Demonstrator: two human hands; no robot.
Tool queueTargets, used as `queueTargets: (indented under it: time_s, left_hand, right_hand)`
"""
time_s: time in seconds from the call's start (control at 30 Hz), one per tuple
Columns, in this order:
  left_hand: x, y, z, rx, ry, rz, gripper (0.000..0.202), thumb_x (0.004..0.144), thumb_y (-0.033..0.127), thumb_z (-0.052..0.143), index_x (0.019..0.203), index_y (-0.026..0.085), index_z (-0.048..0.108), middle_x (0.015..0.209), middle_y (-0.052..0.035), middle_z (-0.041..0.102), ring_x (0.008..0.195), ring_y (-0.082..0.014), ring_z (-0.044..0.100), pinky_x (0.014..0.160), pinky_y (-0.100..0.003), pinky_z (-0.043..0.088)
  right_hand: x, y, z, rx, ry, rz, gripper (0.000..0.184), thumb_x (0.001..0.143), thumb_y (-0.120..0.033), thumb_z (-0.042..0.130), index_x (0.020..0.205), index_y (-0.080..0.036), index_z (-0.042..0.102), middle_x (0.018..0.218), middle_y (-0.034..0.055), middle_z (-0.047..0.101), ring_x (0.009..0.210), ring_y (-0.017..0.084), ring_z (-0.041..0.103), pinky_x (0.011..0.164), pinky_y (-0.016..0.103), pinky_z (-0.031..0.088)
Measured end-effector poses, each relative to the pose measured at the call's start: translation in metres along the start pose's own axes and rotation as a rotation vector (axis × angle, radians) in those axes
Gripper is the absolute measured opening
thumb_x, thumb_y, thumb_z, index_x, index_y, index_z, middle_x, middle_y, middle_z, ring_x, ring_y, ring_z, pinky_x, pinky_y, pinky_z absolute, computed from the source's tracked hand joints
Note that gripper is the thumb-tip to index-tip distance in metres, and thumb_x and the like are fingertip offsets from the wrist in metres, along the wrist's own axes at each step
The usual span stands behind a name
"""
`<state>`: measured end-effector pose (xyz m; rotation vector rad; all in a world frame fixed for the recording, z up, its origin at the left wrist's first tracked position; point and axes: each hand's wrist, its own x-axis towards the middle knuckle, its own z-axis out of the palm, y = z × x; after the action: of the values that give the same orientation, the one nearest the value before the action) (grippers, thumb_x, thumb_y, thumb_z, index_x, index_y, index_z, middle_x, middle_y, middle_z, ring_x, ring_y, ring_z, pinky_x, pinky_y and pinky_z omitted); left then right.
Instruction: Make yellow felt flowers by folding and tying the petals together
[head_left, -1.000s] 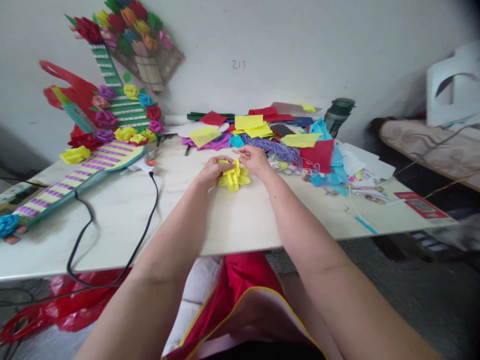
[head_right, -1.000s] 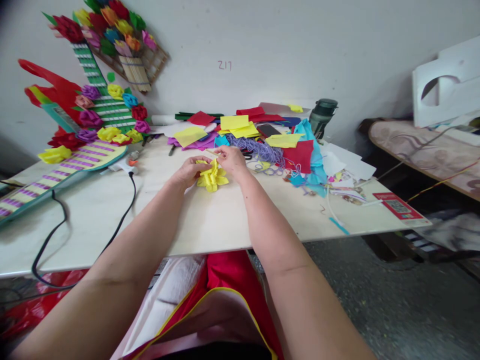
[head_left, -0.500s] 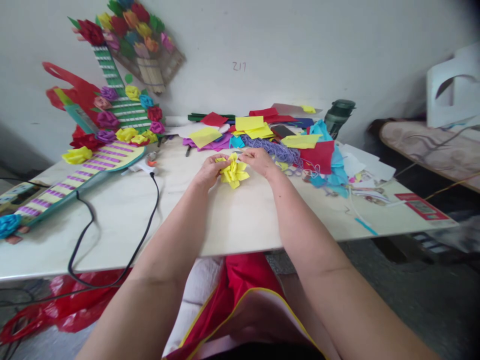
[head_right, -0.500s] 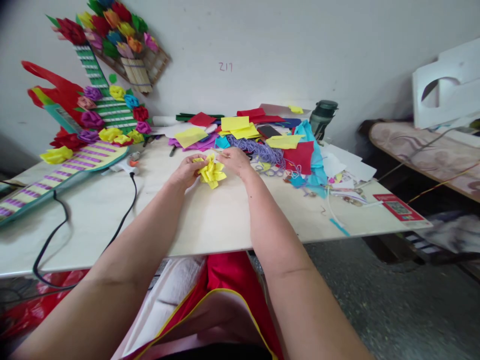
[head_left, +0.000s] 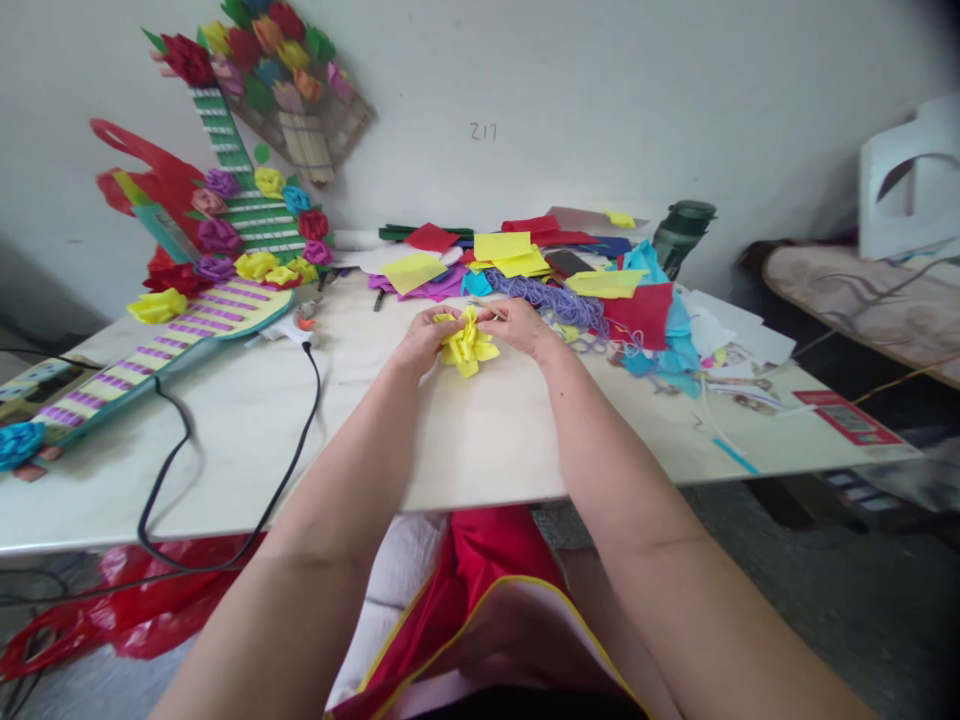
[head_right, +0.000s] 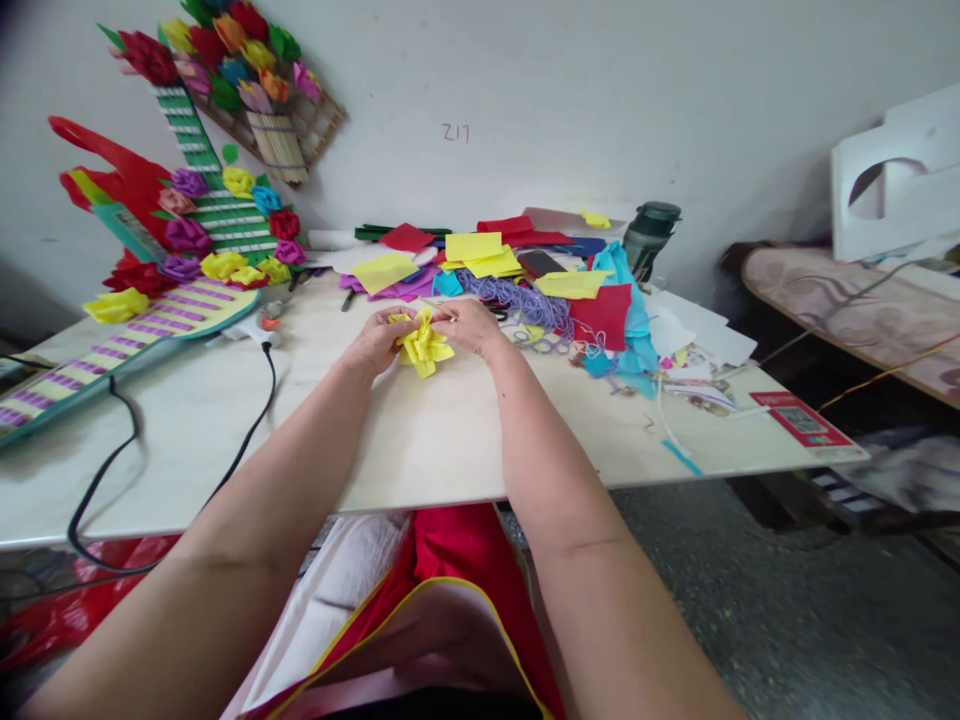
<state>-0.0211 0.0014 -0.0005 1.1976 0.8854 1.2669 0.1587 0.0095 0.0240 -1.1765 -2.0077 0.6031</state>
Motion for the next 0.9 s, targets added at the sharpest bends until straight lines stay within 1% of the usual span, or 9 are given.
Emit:
queueTargets:
  time_s: [0.1, 0.27, 0.4, 0.47, 0.57, 0.63, 0.73, 0.9]
  left_hand:
    - [-0.0010, 0.0015, 0.0016, -0.014, 0.009, 0.006, 0.030, 0.049, 0.027, 0.080, 0.070, 0.018, 0.060, 0.057, 0.0027, 0.060, 0.051, -0.0110, 0.054, 0.050, -0.023, 0.040]
    - [-0.0027, 0.0040, 0.0051, -0.004, 0.041, -0.007, 0.027, 0.050, 0.026, 0.077, 0.068, 0.018, 0.059, 0.056, 0.0033, 0.058, 0.051, -0.0116, 0.055, 0.052, -0.024, 0.042]
    - [-0.0015, 0.0016, 0.0042, 0.002, 0.046, -0.003, 0.027, 0.051, 0.026, 0.078, 0.069, 0.018, 0.059, 0.058, 0.0029, 0.060, 0.052, -0.0116, 0.056, 0.054, -0.025, 0.044]
    - [-0.0009, 0.0002, 0.0031, 0.004, 0.040, 0.005, 0.027, 0.051, 0.027, 0.078, 0.069, 0.017, 0.060, 0.059, 0.0024, 0.061, 0.052, -0.0116, 0.055, 0.053, -0.025, 0.044]
    - [-0.0011, -0.0001, 0.0027, 0.007, 0.020, 0.013, 0.028, 0.050, 0.028, 0.079, 0.069, 0.017, 0.060, 0.058, 0.0020, 0.060, 0.052, -0.0115, 0.055, 0.053, -0.025, 0.043]
    - [-0.0018, 0.0004, 0.0032, 0.005, 0.009, 0.016, 0.030, 0.050, 0.028, 0.080, 0.069, 0.017, 0.060, 0.059, 0.0017, 0.060, 0.053, -0.0118, 0.055, 0.054, -0.025, 0.043]
    - [-0.0023, 0.0004, 0.0036, 0.016, -0.001, 0.015, 0.031, 0.050, 0.030, 0.080, 0.070, 0.017, 0.061, 0.060, 0.0015, 0.060, 0.054, -0.0121, 0.055, 0.055, -0.026, 0.043]
    - [-0.0008, -0.0024, 0.0018, 0.015, -0.028, 0.026, 0.033, 0.052, 0.031, 0.082, 0.073, 0.017, 0.061, 0.063, 0.0015, 0.062, 0.056, -0.0122, 0.056, 0.056, -0.026, 0.044]
  right_hand:
    - [0.0011, 0.0025, 0.0018, 0.005, 0.020, -0.002, 0.019, 0.068, -0.030, 0.061, 0.075, -0.016, 0.072, 0.077, 0.0010, 0.069, 0.077, 0.017, 0.061, 0.071, 0.028, 0.046]
    - [0.0013, 0.0036, 0.0029, 0.036, 0.010, -0.022, 0.019, 0.067, -0.027, 0.063, 0.078, -0.017, 0.073, 0.079, 0.0013, 0.070, 0.078, 0.017, 0.061, 0.073, 0.028, 0.046]
    - [0.0008, 0.0024, 0.0021, 0.050, 0.006, -0.034, 0.018, 0.067, -0.028, 0.062, 0.076, -0.016, 0.072, 0.076, 0.0003, 0.067, 0.075, 0.016, 0.057, 0.071, 0.027, 0.042]
    - [0.0003, 0.0012, 0.0020, 0.045, 0.001, -0.040, 0.015, 0.069, -0.030, 0.061, 0.067, -0.016, 0.066, 0.067, -0.0017, 0.059, 0.069, 0.014, 0.051, 0.066, 0.026, 0.037]
    - [-0.0005, -0.0010, 0.0025, 0.020, 0.003, -0.031, 0.029, 0.072, -0.036, 0.059, 0.053, -0.018, 0.048, 0.055, -0.0047, 0.037, 0.061, 0.010, 0.036, 0.059, 0.025, 0.026]
    - [-0.0009, -0.0021, 0.0032, 0.012, 0.003, -0.004, 0.035, 0.072, -0.039, 0.059, 0.051, -0.020, 0.039, 0.054, -0.0056, 0.028, 0.060, 0.009, 0.029, 0.058, 0.026, 0.021]
    - [-0.0008, -0.0030, 0.0039, 0.013, 0.005, 0.041, 0.035, 0.071, -0.037, 0.059, 0.051, -0.021, 0.035, 0.055, -0.0057, 0.026, 0.060, 0.009, 0.028, 0.058, 0.027, 0.020]
    - [-0.0004, -0.0046, 0.0035, 0.045, 0.010, 0.049, 0.033, 0.069, -0.031, 0.057, 0.050, -0.021, 0.032, 0.056, -0.0055, 0.025, 0.061, 0.009, 0.028, 0.059, 0.027, 0.018]
